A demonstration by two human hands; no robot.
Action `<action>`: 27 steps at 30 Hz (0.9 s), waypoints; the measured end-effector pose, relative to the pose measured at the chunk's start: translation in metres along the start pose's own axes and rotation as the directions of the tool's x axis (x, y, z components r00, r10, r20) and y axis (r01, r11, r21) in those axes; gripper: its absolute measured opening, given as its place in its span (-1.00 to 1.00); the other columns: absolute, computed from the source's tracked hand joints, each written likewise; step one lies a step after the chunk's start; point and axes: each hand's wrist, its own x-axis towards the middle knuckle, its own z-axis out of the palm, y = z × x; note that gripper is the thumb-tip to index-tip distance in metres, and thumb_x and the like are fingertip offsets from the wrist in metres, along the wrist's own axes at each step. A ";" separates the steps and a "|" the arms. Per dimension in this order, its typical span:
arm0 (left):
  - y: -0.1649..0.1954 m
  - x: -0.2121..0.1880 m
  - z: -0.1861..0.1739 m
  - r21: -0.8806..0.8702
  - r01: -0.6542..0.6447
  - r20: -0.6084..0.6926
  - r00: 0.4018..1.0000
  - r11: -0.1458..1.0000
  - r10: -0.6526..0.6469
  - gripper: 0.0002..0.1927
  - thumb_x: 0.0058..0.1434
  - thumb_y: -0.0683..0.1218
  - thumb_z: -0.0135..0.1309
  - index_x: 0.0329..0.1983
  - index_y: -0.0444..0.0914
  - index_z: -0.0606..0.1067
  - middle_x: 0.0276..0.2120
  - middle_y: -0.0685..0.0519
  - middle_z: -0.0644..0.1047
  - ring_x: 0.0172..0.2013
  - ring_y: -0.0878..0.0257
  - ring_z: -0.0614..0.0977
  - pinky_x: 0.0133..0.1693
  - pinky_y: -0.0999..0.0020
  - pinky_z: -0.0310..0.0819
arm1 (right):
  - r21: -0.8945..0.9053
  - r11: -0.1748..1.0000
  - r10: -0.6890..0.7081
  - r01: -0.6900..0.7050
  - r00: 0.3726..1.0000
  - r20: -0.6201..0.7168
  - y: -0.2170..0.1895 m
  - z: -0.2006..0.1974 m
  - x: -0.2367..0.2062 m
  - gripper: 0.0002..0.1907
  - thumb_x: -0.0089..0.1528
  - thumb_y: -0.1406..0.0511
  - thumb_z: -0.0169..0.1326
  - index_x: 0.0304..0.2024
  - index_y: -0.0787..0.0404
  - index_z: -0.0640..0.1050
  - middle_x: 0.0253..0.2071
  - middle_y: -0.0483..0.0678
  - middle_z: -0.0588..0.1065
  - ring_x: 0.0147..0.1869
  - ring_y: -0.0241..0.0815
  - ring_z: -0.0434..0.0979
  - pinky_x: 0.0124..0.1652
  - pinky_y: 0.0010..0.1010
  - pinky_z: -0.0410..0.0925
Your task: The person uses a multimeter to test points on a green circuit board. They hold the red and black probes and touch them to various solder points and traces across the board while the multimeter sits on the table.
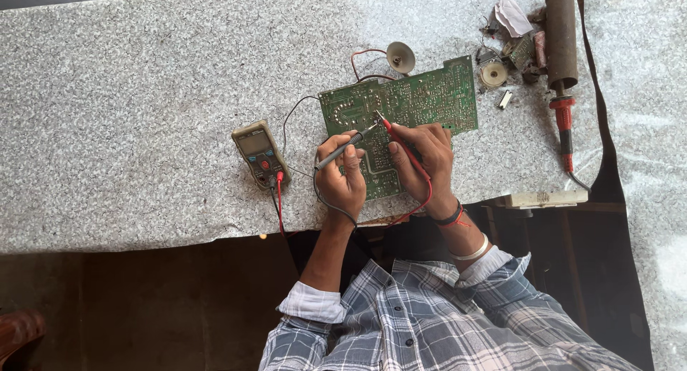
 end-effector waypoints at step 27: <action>0.001 0.000 -0.001 0.010 -0.001 -0.002 1.000 1.000 0.001 -0.72 0.55 -0.04 -0.13 0.08 -0.37 0.36 0.00 -0.16 0.56 -0.24 0.21 0.72 -0.22 0.42 0.72 | -0.008 1.000 -0.011 0.011 1.000 0.000 -0.001 -0.001 0.001 -0.72 0.29 0.33 0.24 0.06 0.23 0.62 -0.19 -0.09 0.60 -0.07 -0.14 0.46 -0.01 -0.33 0.21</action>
